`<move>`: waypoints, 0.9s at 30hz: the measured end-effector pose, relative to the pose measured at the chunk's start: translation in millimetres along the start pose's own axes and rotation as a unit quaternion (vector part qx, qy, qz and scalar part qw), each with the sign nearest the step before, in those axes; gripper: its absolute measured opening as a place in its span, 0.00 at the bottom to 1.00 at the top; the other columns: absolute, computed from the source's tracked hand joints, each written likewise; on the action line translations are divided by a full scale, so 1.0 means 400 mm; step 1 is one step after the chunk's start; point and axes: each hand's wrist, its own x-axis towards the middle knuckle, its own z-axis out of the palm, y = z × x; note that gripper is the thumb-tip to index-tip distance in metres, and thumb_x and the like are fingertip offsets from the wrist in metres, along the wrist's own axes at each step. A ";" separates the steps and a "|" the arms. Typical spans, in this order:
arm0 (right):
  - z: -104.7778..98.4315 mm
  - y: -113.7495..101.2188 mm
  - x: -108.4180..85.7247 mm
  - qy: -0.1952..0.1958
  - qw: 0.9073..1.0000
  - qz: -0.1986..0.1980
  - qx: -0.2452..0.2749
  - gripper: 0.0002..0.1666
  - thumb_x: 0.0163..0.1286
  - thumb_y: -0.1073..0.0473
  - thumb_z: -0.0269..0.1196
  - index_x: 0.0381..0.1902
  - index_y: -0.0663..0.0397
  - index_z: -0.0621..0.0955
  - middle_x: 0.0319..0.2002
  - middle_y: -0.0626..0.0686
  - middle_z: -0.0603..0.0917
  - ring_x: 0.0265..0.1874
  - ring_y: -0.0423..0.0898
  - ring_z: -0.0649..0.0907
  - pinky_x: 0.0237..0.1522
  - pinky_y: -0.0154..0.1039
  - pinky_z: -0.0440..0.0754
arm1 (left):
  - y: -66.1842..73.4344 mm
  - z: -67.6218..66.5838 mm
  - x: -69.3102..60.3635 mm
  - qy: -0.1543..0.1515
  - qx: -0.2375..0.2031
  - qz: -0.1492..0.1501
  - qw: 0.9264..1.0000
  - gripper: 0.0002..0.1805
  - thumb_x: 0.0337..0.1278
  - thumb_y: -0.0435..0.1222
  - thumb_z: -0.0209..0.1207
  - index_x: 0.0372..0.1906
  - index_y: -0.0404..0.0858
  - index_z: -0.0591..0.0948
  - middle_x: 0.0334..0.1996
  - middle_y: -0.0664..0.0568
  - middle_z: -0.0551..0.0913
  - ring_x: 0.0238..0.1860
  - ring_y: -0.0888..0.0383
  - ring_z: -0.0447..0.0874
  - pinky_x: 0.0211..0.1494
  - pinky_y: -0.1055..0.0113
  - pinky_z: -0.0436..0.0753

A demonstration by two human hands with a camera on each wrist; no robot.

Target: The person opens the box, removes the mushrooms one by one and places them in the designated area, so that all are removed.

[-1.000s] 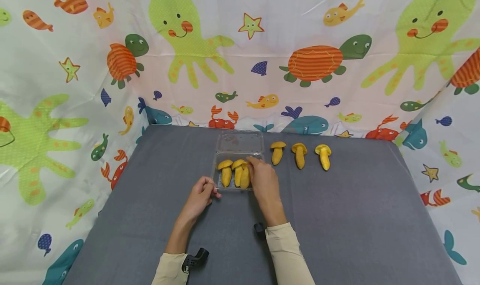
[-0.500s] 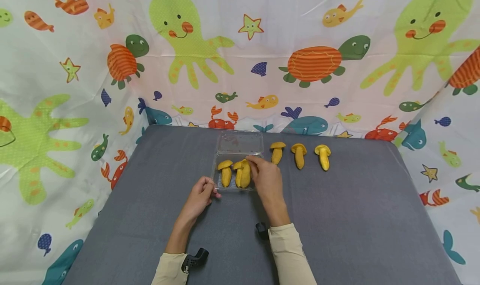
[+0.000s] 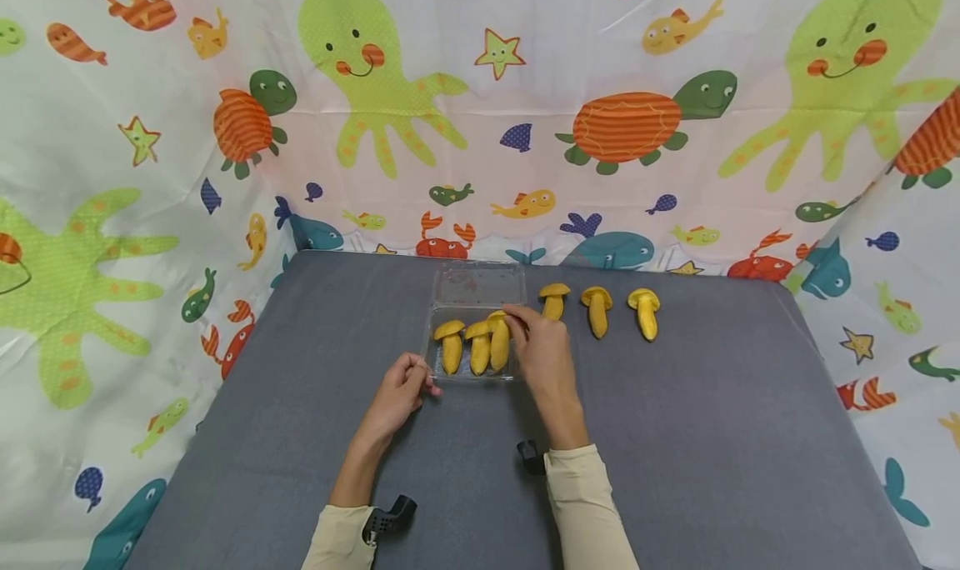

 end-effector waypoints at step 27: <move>-0.090 0.086 0.018 0.100 0.995 0.017 -0.026 0.10 0.74 0.62 0.70 0.51 0.53 0.91 0.40 0.57 0.93 0.32 0.53 0.90 0.34 0.52 0.86 | -0.009 -0.002 0.009 0.001 0.006 -0.010 1.000 0.06 0.79 0.29 0.48 0.46 0.31 0.74 0.36 0.35 0.83 0.43 0.34 0.89 0.32 0.66 0.75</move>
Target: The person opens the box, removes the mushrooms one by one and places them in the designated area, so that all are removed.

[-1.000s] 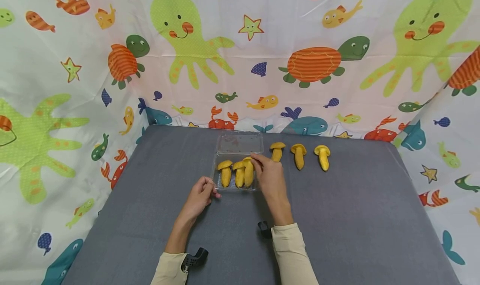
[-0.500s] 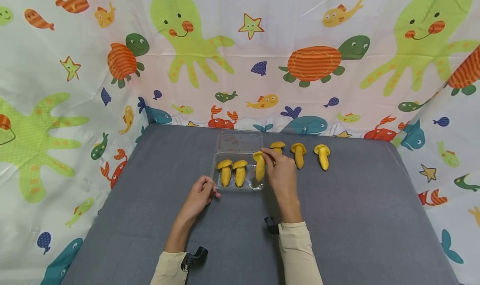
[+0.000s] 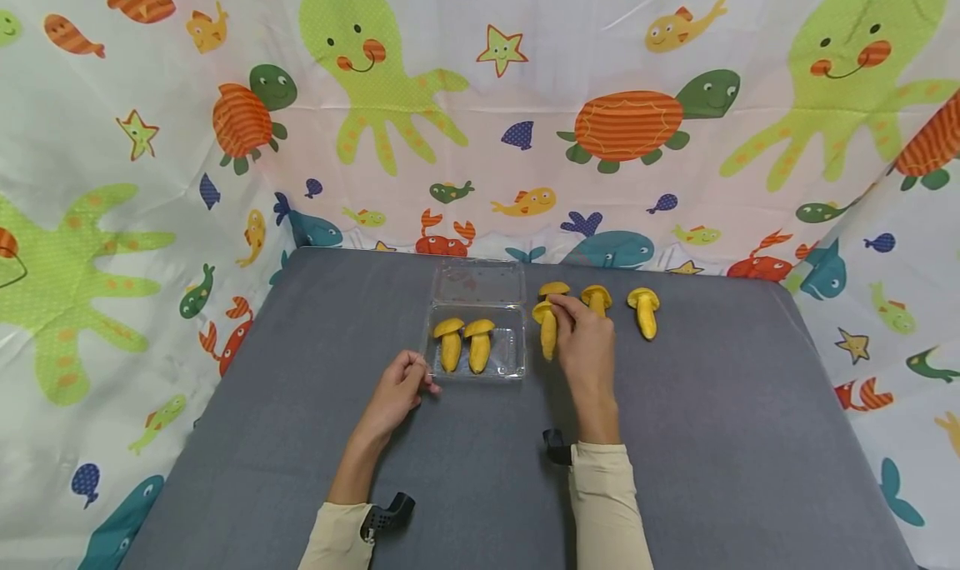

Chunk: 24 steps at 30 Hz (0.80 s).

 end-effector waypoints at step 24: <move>0.004 0.061 -0.026 -0.041 0.999 0.003 -0.035 0.10 0.73 0.69 0.68 0.49 0.57 0.91 0.39 0.58 0.92 0.27 0.54 0.86 0.31 0.51 0.81 | -0.003 0.003 -0.004 0.006 -0.006 -0.003 1.000 0.08 0.80 0.32 0.49 0.48 0.31 0.75 0.37 0.35 0.83 0.44 0.33 0.89 0.32 0.67 0.74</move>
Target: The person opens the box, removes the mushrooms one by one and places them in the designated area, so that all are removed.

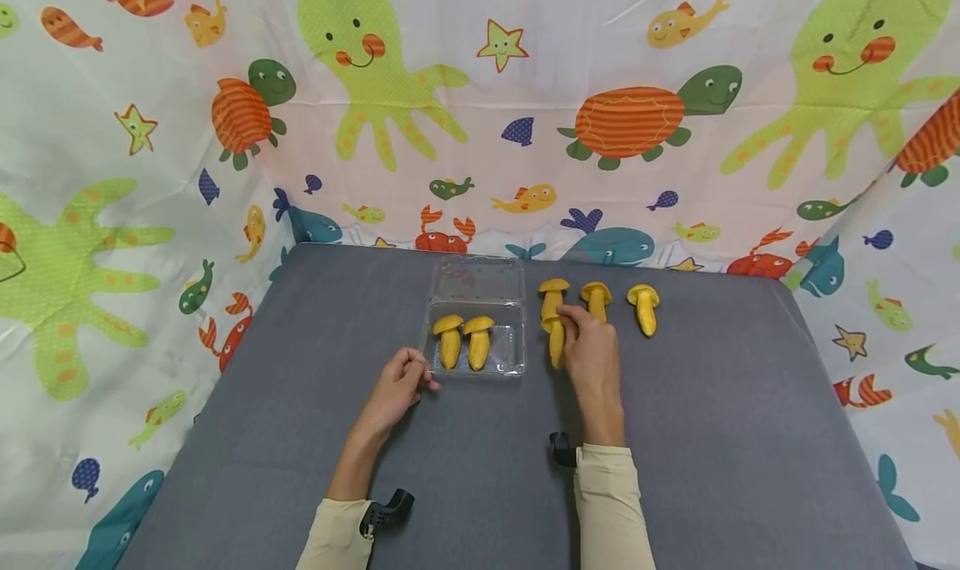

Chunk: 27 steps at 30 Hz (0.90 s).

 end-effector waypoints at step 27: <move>0.016 0.035 -0.023 -0.056 0.998 0.028 -0.020 0.09 0.76 0.64 0.67 0.50 0.54 0.91 0.42 0.57 0.92 0.27 0.53 0.85 0.30 0.51 0.82 | 0.001 -0.002 -0.004 0.006 0.009 -0.004 1.000 0.06 0.80 0.35 0.51 0.48 0.36 0.76 0.35 0.43 0.84 0.42 0.40 0.90 0.33 0.69 0.74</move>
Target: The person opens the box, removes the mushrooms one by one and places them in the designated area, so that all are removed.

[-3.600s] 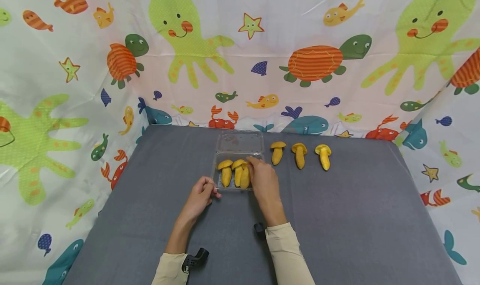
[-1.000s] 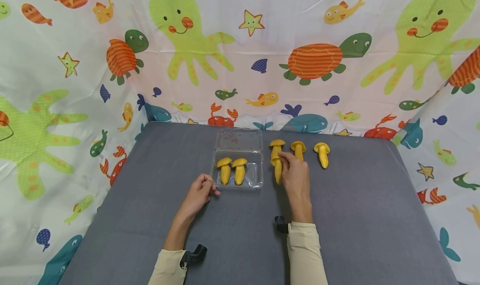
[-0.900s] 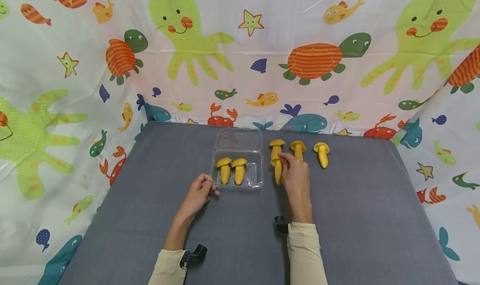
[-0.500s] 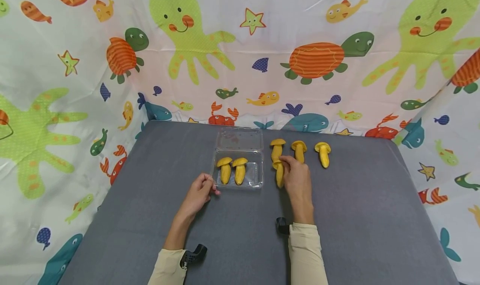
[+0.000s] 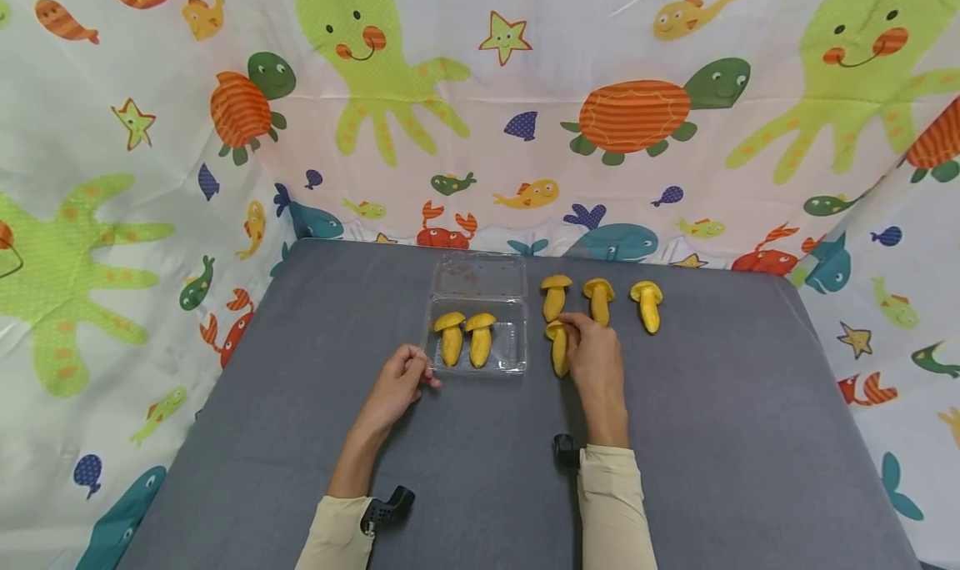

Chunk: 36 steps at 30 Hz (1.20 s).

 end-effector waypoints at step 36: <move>-0.008 0.014 -0.003 -0.005 1.000 -0.011 0.003 0.09 0.76 0.62 0.68 0.51 0.54 0.90 0.44 0.56 0.92 0.37 0.53 0.89 0.40 0.54 0.85 | -0.002 -0.005 -0.004 -0.012 -0.003 0.025 1.000 0.06 0.80 0.35 0.50 0.45 0.37 0.75 0.34 0.46 0.83 0.40 0.47 0.91 0.35 0.68 0.75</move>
